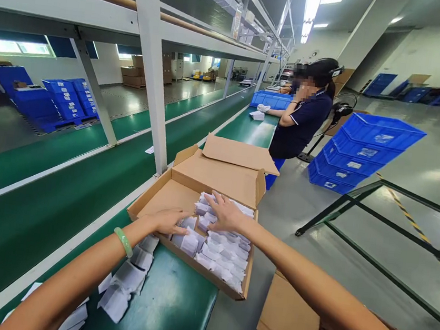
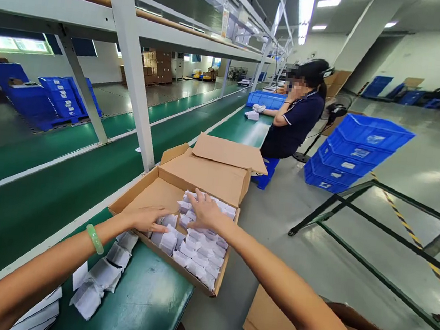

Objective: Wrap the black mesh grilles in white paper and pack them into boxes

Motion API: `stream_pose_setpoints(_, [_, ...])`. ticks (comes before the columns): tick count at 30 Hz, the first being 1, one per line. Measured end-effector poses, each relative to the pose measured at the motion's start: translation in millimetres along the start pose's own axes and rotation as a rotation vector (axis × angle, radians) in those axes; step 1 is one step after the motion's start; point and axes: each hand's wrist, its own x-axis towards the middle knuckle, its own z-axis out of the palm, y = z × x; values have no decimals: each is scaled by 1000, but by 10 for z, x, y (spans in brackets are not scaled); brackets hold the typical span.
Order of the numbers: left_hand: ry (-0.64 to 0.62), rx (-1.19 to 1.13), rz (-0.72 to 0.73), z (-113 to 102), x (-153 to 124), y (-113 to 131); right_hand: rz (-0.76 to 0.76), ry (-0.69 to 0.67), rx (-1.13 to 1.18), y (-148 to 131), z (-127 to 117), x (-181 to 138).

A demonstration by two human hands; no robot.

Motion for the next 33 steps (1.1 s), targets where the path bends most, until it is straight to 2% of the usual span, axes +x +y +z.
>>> stream_pose_setpoints(1, [19,18,9,1,13,15,1,-67,1,41,-9,107])
stream_pose_setpoints(3, [29,47,53,8,41,52,-23,-110,5,63,-4,238])
stream_pose_setpoints(10, [53,239,161,106,171,161,-104,-78,-110,76,51,289])
stream_pose_setpoints(15, [90,136,174,161,155,213,-161,-40,-119,114,108,322])
stream_pose_setpoints(19, [86,143,221,178,160,223,-203,15,-99,80,102,293])
stream_pose_setpoints(23, [176,97,218,150,131,176,-180,4,-98,22,103,312])
stream_pose_setpoints(26, [334,-6,159,15,-33,123,-142,-58,-136,-23,150,377])
stream_pose_setpoints(29, [509,-139,116,-192,-394,82,-136,-27,-146,-60,231,412])
stream_pose_setpoints(31, [548,-171,74,-295,-724,66,-138,56,-120,-74,294,407])
stream_pose_setpoints(33, [503,-146,0,-311,-1069,42,-142,123,-101,-80,349,396])
